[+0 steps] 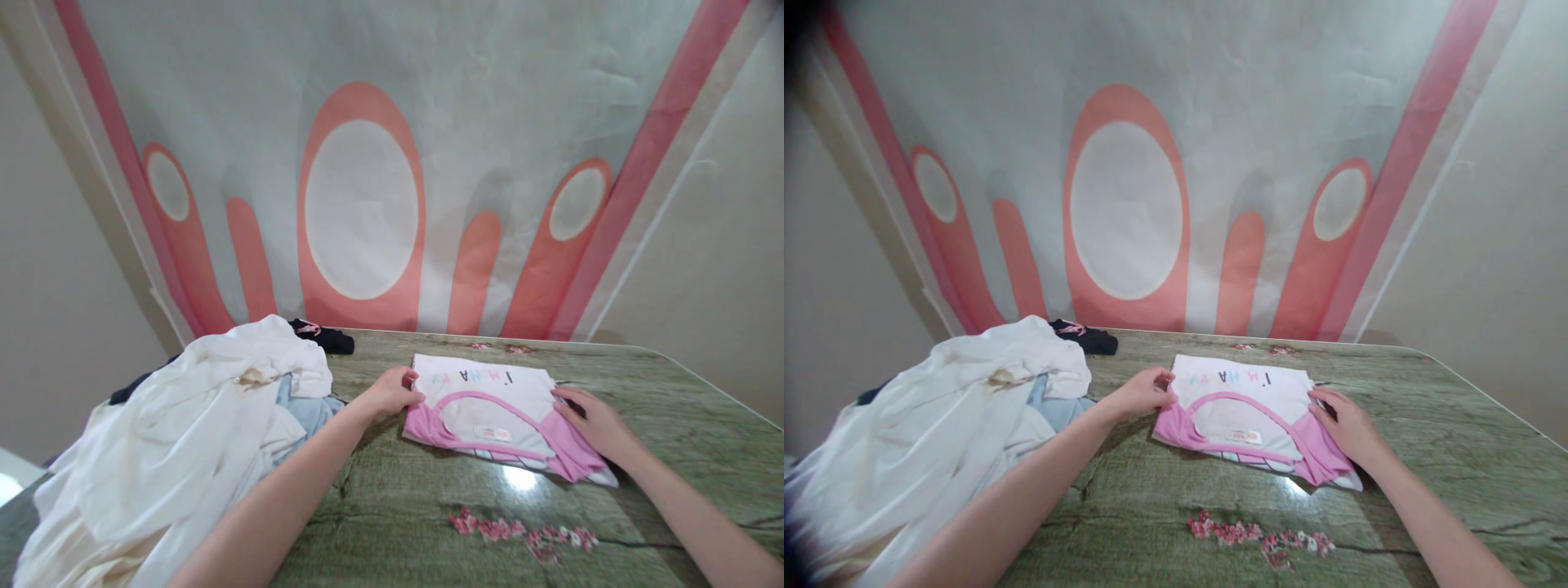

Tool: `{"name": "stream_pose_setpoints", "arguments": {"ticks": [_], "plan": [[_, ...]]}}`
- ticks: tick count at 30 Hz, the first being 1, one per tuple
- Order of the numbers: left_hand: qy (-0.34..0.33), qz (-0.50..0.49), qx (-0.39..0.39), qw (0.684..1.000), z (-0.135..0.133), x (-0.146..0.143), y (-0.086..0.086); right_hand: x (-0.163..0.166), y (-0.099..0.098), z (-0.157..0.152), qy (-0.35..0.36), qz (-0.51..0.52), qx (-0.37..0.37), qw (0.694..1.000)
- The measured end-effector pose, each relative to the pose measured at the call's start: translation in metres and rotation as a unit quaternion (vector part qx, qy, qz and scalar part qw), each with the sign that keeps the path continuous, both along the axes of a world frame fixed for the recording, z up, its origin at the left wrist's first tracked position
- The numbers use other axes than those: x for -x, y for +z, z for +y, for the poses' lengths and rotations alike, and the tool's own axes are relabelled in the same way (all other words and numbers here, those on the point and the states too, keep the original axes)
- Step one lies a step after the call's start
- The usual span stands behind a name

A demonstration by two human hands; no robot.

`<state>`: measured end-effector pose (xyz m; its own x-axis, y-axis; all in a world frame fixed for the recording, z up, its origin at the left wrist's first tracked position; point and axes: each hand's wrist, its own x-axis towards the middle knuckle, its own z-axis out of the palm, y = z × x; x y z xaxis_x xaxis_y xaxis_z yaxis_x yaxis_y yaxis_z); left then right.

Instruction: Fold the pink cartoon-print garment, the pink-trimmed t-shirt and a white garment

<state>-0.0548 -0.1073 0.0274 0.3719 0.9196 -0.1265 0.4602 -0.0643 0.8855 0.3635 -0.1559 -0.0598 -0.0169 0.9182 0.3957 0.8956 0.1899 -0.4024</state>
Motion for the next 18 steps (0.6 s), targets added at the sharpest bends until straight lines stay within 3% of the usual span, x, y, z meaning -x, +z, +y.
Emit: {"name": "stream_pose_setpoints", "arguments": {"ticks": [6,10,15,18], "plan": [[-0.02,0.01,-0.038,0.999,-0.002,-0.002,-0.003,0.003,0.0,0.0,-0.032,0.014,-0.012,0.999],[-0.08,0.097,-0.076,0.989,0.001,0.008,0.007,0.017,0.018,-0.009,-0.087,0.041,0.05,0.994],[-0.204,0.249,-0.122,0.939,-0.004,0.026,0.035,0.046,0.047,-0.023,-0.018,0.049,0.158,0.986],[-0.254,0.325,-0.068,0.908,-0.015,0.03,0.051,0.06,0.059,-0.033,0.026,0.064,0.22,0.973]]}}
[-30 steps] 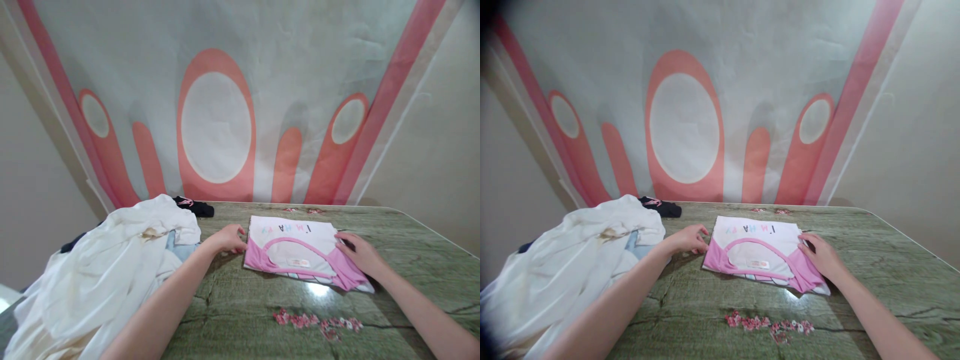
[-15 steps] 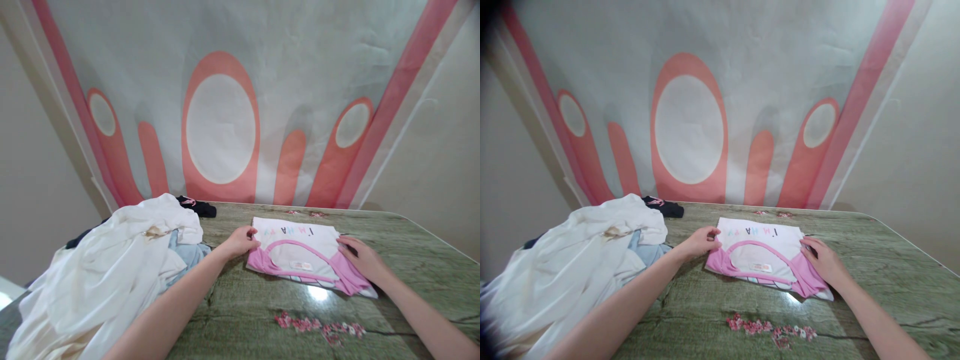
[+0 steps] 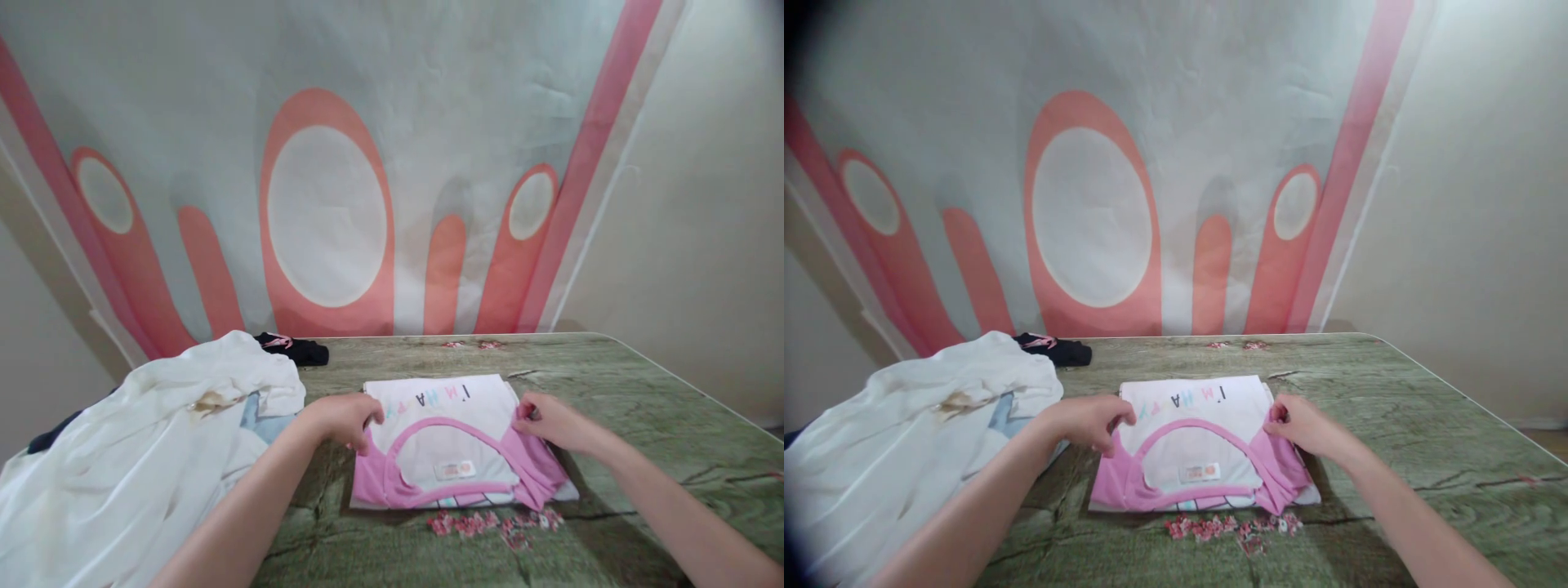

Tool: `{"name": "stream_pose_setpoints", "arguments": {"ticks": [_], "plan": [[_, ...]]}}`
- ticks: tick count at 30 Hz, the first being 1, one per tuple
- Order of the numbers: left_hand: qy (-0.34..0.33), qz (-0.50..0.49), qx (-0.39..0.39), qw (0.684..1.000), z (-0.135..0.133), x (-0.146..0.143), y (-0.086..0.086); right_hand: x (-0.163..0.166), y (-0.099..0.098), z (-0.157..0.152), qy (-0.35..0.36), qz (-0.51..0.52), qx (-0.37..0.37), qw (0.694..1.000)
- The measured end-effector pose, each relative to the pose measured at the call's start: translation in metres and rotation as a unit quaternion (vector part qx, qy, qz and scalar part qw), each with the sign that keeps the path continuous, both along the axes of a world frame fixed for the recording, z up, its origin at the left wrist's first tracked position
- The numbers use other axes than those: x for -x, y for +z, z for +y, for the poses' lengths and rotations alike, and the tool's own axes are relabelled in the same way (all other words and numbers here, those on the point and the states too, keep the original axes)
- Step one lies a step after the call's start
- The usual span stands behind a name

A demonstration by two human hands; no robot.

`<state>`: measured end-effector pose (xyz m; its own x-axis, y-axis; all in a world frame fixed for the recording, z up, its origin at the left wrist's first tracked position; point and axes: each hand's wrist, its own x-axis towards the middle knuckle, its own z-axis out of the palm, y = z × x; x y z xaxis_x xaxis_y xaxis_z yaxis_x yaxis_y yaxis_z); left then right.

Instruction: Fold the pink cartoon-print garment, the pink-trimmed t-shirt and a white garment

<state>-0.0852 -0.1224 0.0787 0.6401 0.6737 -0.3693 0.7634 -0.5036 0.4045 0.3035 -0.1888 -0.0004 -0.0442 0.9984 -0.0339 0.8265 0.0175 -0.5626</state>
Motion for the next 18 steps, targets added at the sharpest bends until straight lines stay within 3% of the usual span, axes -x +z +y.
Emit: {"name": "stream_pose_setpoints", "arguments": {"ticks": [4,6,10,12,15,18], "plan": [[0.017,0.07,0.158,0.985,-0.019,-0.003,0.015,0.007,0.019,-0.016,0.109,-0.018,0.131,0.985],[0.031,0.101,0.188,0.976,-0.028,-0.006,0.022,0.007,0.031,-0.023,0.149,-0.05,0.16,0.974],[0.044,0.11,0.092,0.989,-0.045,-0.014,0.037,0.006,0.051,-0.031,0.133,-0.11,0.156,0.973],[0.003,0.086,0.027,0.996,-0.052,-0.02,0.038,0.007,0.054,-0.032,0.118,-0.09,0.184,0.972],[-0.084,0.066,-0.025,0.994,-0.066,-0.025,0.03,0.008,0.048,-0.033,0.11,-0.051,0.201,0.972],[-0.113,0.037,-0.027,0.993,-0.083,-0.016,0.018,0.006,0.033,-0.044,0.086,-0.032,0.184,0.979]]}}
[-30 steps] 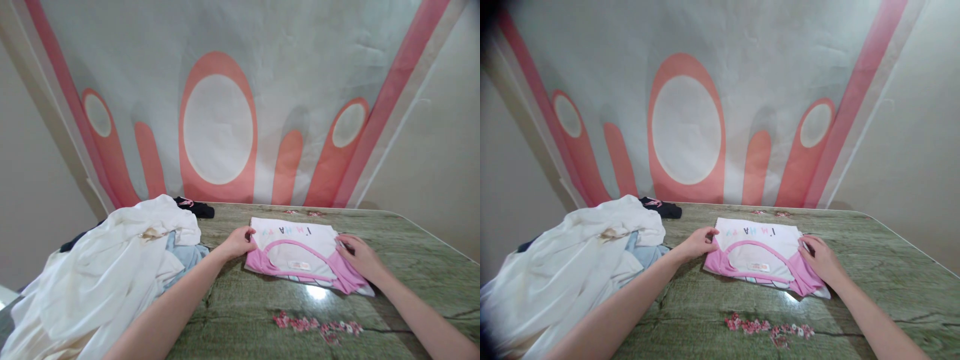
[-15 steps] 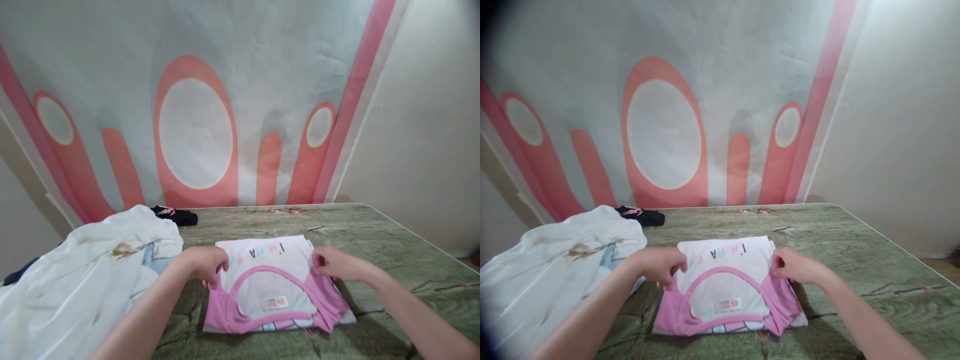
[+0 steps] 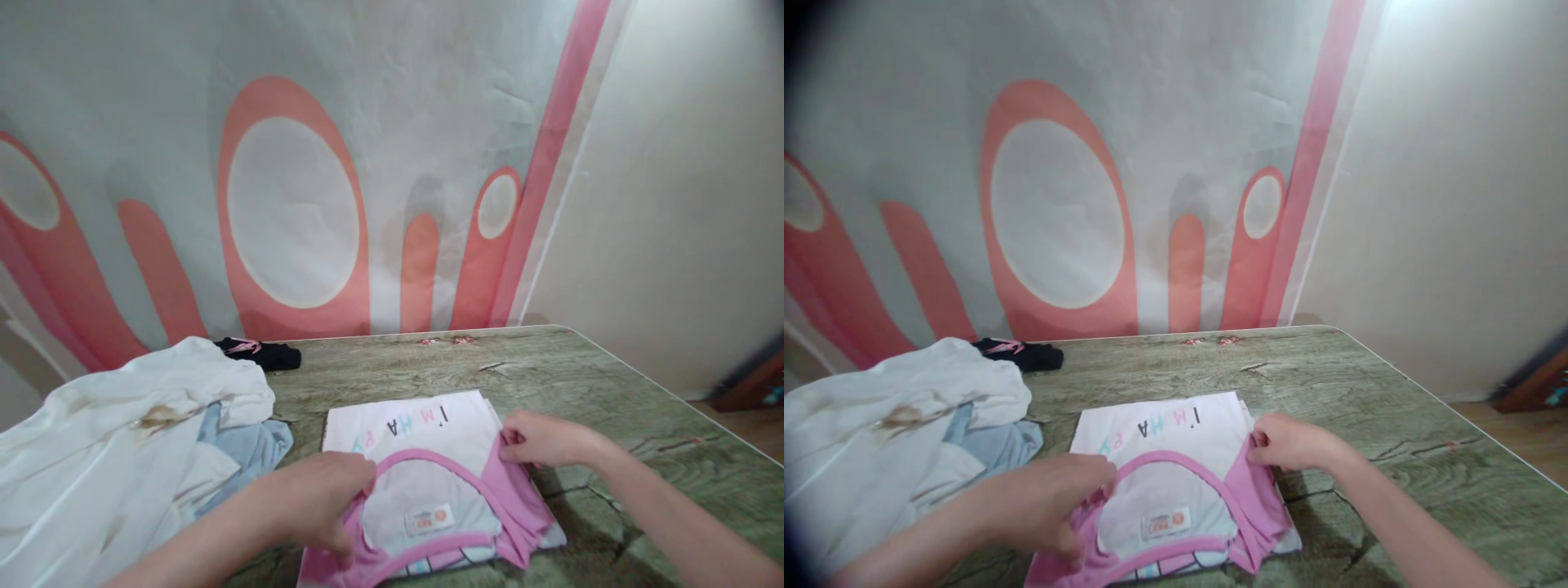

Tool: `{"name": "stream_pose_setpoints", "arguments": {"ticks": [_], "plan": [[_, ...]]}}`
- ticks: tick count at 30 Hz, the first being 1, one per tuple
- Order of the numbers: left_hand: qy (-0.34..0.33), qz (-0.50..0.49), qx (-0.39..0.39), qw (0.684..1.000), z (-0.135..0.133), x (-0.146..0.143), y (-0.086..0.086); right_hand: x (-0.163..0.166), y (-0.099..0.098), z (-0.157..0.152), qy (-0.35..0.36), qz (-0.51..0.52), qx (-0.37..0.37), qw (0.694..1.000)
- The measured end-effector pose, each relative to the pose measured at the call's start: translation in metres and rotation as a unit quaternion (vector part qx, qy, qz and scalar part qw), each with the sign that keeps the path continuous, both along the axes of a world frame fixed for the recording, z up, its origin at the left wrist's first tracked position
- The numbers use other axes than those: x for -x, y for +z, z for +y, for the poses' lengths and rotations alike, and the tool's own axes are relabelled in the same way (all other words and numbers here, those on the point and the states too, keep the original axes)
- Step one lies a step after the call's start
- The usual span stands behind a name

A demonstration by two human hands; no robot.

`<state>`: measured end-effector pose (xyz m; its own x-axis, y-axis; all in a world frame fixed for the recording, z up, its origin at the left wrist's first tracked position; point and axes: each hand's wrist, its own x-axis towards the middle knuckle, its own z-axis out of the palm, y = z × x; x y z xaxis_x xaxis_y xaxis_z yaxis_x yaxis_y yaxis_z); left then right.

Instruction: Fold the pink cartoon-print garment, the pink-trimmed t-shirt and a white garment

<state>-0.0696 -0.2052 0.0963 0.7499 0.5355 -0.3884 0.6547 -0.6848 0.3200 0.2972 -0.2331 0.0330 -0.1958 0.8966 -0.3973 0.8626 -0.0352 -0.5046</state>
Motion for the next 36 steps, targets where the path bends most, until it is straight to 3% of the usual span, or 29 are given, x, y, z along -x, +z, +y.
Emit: {"name": "stream_pose_setpoints", "arguments": {"ticks": [5,9,16,20,23,25,29,31,33,36], "plan": [[0.045,-0.094,0.049,0.993,-0.032,0.035,-0.006,-0.001,-0.013,-0.038,-0.054,0.09,-0.001,0.994],[0.06,-0.135,0.062,0.987,-0.048,0.045,-0.008,0.008,-0.007,-0.055,-0.031,0.118,0.029,0.992],[0.051,-0.167,0.037,0.984,-0.049,0.04,-0.017,0.019,-0.002,-0.049,-0.039,0.159,0.035,0.986],[0.135,-0.172,0.044,0.975,-0.037,0.04,-0.018,0.019,0.003,-0.05,-0.08,0.302,0.109,0.944],[0.209,-0.241,0.026,0.947,-0.011,0.037,-0.013,0.016,0.013,-0.042,-0.141,0.436,0.146,0.877],[0.248,-0.323,0.014,0.913,0.017,0.032,-0.005,0.013,0.021,-0.024,-0.182,0.509,0.139,0.83],[0.303,-0.438,0.104,0.84,0.095,0.011,0.015,0.009,0.041,0.042,-0.229,0.613,0.068,0.753],[0.342,-0.459,0.099,0.814,0.136,-0.004,0.021,0.013,0.049,0.082,-0.221,0.655,0.024,0.722],[0.383,-0.431,0.076,0.813,0.17,-0.017,0.019,0.019,0.052,0.117,-0.201,0.669,-0.038,0.714],[0.419,-0.414,0.019,0.808,0.197,-0.028,0.0,0.026,0.039,0.149,-0.215,0.602,-0.109,0.762]]}}
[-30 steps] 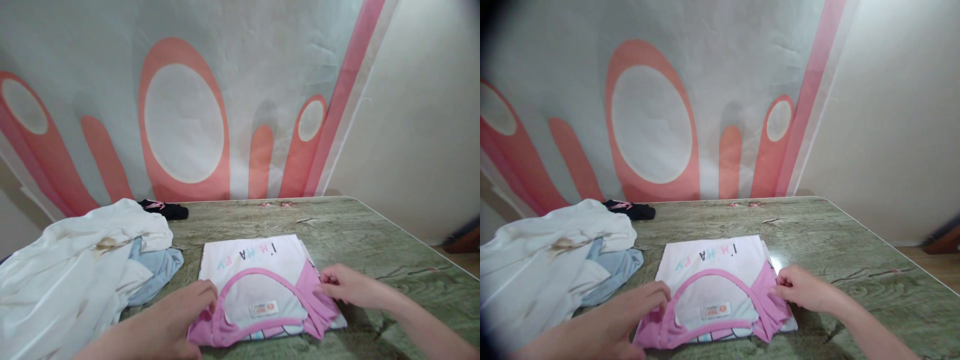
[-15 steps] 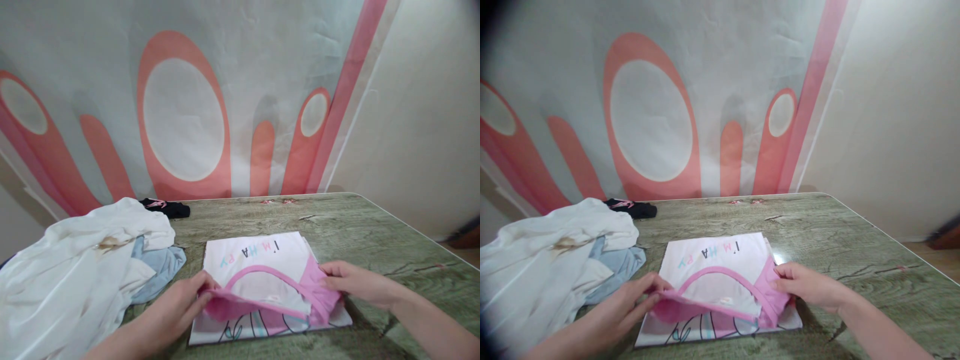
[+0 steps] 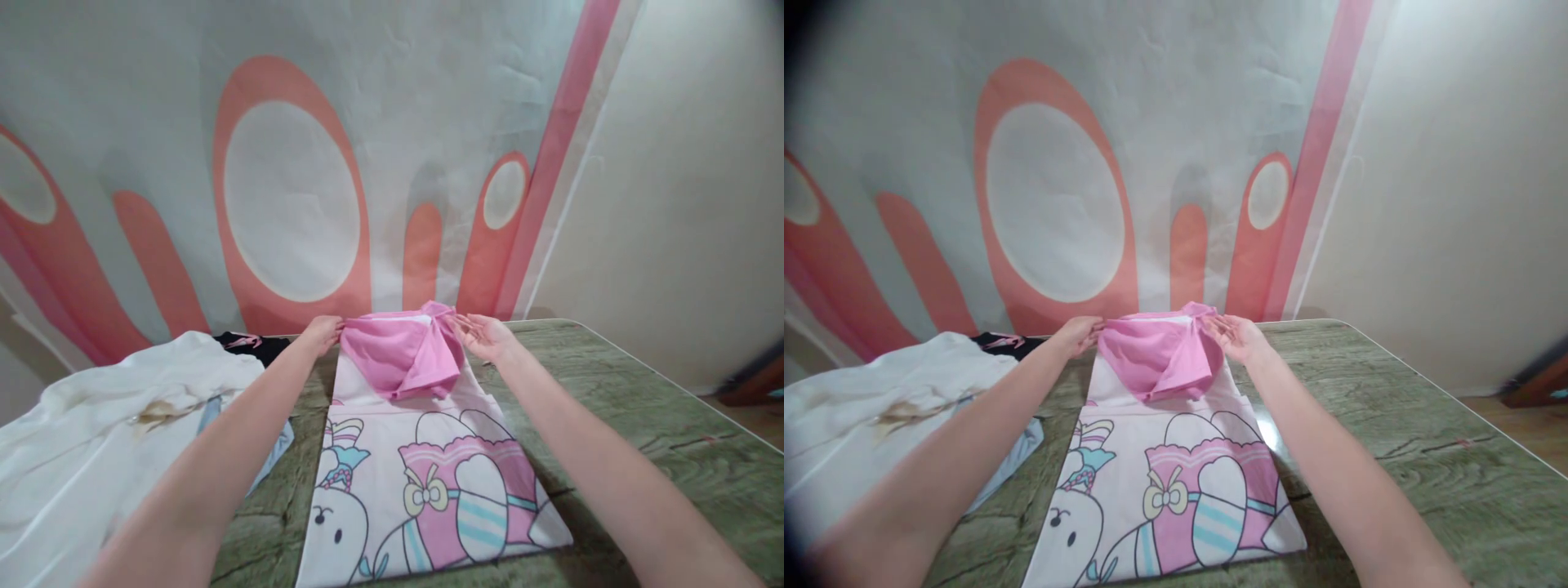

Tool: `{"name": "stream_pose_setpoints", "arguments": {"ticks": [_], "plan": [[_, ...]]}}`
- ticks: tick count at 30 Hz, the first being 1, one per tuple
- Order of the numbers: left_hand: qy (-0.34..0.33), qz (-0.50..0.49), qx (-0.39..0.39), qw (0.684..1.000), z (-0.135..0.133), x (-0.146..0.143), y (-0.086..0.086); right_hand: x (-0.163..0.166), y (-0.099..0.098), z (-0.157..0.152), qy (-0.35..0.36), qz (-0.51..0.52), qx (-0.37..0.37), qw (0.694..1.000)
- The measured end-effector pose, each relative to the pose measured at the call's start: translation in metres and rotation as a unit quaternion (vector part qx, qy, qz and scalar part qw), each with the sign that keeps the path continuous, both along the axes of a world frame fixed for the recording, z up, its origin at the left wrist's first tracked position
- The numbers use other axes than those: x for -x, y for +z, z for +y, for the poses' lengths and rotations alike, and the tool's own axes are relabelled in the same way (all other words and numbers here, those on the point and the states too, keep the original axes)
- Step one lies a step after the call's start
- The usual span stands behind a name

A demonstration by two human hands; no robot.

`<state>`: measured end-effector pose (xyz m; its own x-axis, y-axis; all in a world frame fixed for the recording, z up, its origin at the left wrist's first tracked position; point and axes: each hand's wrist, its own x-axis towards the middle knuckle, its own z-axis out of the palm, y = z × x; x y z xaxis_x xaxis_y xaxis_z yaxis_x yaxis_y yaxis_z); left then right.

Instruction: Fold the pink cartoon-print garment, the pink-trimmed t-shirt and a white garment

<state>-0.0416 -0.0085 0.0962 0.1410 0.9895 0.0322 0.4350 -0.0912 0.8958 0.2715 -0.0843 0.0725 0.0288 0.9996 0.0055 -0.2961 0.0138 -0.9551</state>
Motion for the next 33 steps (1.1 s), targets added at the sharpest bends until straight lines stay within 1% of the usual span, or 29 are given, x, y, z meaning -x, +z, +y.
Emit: {"name": "stream_pose_setpoints", "arguments": {"ticks": [1,3,4,6,7,9,10,12,14,16,18,21,22,23,25,27,30,33], "plan": [[0.016,0.014,-0.017,1.0,0.002,-0.001,-0.009,0.0,-0.008,0.004,-0.006,-0.025,0.005,1.0],[0.03,0.035,-0.052,0.998,-0.002,-0.003,-0.028,-0.004,-0.026,0.005,-0.012,-0.065,0.019,0.998],[0.021,0.046,-0.075,0.996,-0.007,-0.005,-0.036,-0.008,-0.035,0.003,-0.018,-0.087,0.022,0.996],[-0.041,0.089,-0.147,0.984,-0.021,-0.013,-0.049,-0.017,-0.052,-0.001,-0.036,-0.14,0.026,0.989],[-0.089,0.123,-0.195,0.969,-0.029,-0.019,-0.053,-0.021,-0.058,-0.002,-0.047,-0.171,0.025,0.984],[-0.189,0.2,-0.286,0.918,-0.047,-0.038,-0.058,-0.027,-0.069,-0.001,-0.067,-0.241,0.02,0.968],[-0.229,0.23,-0.31,0.894,-0.055,-0.049,-0.059,-0.028,-0.073,0.001,-0.074,-0.279,0.015,0.957],[-0.274,0.273,-0.329,0.862,-0.069,-0.072,-0.062,-0.026,-0.079,0.006,-0.076,-0.356,-0.004,0.931],[-0.279,0.327,-0.309,0.848,-0.076,-0.091,-0.066,-0.022,-0.083,0.011,-0.057,-0.428,-0.032,0.901],[-0.26,0.369,-0.273,0.849,-0.076,-0.101,-0.068,-0.019,-0.085,0.014,-0.034,-0.491,-0.062,0.868],[-0.255,0.384,-0.25,0.852,-0.069,-0.103,-0.068,-0.017,-0.084,0.014,-0.019,-0.542,-0.086,0.835],[-0.298,0.362,-0.224,0.855,-0.053,-0.097,-0.065,-0.016,-0.081,0.016,-0.004,-0.598,-0.105,0.795],[-0.301,0.352,-0.21,0.861,-0.048,-0.095,-0.063,-0.016,-0.079,0.017,0.0,-0.611,-0.108,0.784],[-0.29,0.345,-0.199,0.87,-0.045,-0.094,-0.062,-0.015,-0.078,0.019,0.004,-0.622,-0.11,0.775],[-0.244,0.339,-0.187,0.889,-0.041,-0.095,-0.063,-0.012,-0.076,0.023,0.006,-0.641,-0.107,0.76],[-0.198,0.335,-0.194,0.9,-0.041,-0.099,-0.067,-0.007,-0.076,0.027,-0.002,-0.658,-0.097,0.747],[-0.164,0.312,-0.199,0.914,-0.04,-0.106,-0.076,-0.001,-0.078,0.033,-0.035,-0.681,-0.08,0.727],[-0.13,0.271,-0.183,0.936,-0.032,-0.108,-0.081,0.001,-0.081,0.038,-0.071,-0.695,-0.067,0.712]]}}
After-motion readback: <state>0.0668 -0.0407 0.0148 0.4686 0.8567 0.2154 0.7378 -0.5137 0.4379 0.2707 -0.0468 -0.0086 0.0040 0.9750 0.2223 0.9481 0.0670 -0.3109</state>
